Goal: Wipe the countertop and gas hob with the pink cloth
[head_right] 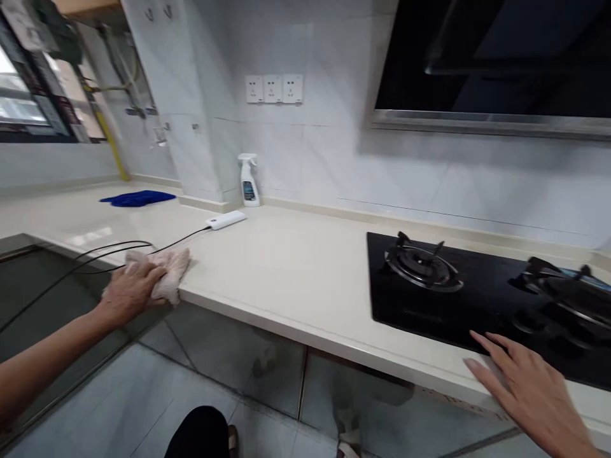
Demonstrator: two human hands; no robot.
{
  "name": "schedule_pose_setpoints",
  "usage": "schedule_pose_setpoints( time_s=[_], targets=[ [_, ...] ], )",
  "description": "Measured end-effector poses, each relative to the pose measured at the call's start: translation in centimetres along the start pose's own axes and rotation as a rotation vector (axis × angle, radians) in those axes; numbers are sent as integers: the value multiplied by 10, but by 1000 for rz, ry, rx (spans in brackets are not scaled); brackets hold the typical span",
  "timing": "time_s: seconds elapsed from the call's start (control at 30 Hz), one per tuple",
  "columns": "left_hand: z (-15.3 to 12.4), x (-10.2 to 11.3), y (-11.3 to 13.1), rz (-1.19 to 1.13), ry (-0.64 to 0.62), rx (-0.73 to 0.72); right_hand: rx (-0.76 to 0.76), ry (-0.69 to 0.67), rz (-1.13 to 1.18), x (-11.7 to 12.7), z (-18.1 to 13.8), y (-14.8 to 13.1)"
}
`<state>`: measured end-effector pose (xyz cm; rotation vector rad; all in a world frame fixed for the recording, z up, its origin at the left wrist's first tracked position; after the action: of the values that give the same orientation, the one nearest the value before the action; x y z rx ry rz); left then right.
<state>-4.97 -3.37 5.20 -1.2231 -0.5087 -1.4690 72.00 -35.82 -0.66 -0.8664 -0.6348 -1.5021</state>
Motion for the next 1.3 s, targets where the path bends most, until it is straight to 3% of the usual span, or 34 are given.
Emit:
schedule_pose_setpoints(
  time_s=[0.13,0.27,0.73,0.83,0.9,1.0,1.07,1.13,1.23,1.3],
  targets=[
    [1,11,51,25,69,-106,-52,-160,-75,3,4,-9],
    [2,29,129,-45,136,-222,-72,-183,-130,7,7,-18],
    [-9,146,520,-377,266,-729,-126,-213,-109,10,11,-23],
    [-11,174,588,-379,294,-815,-166,-201,-3,15,16,-19],
    [-11,187,614,-398,273,-839,-222,-74,90,31,19,-22],
    [-12,189,614,-482,159,-857,-206,150,183,55,16,-52],
    [-14,182,585,-626,122,-899,-54,94,203,50,16,-95],
    [-9,172,533,-829,171,-905,77,-44,141,33,16,-141],
    [24,145,432,-985,309,-669,97,-118,-32,12,24,-192],
    [53,124,379,-935,284,-509,109,-110,-86,4,37,-222]
  ],
)
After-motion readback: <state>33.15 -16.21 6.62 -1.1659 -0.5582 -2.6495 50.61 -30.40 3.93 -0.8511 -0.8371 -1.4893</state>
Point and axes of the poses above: each hand's wrist, its own z-axis towards the middle knuckle, its own x-axis out of the back of the hand, y = z × x, the point moved 8 cm from there along z, towards the middle knuckle, and after that the axes turned 6 degrees about -y, right-handed, at the moved point
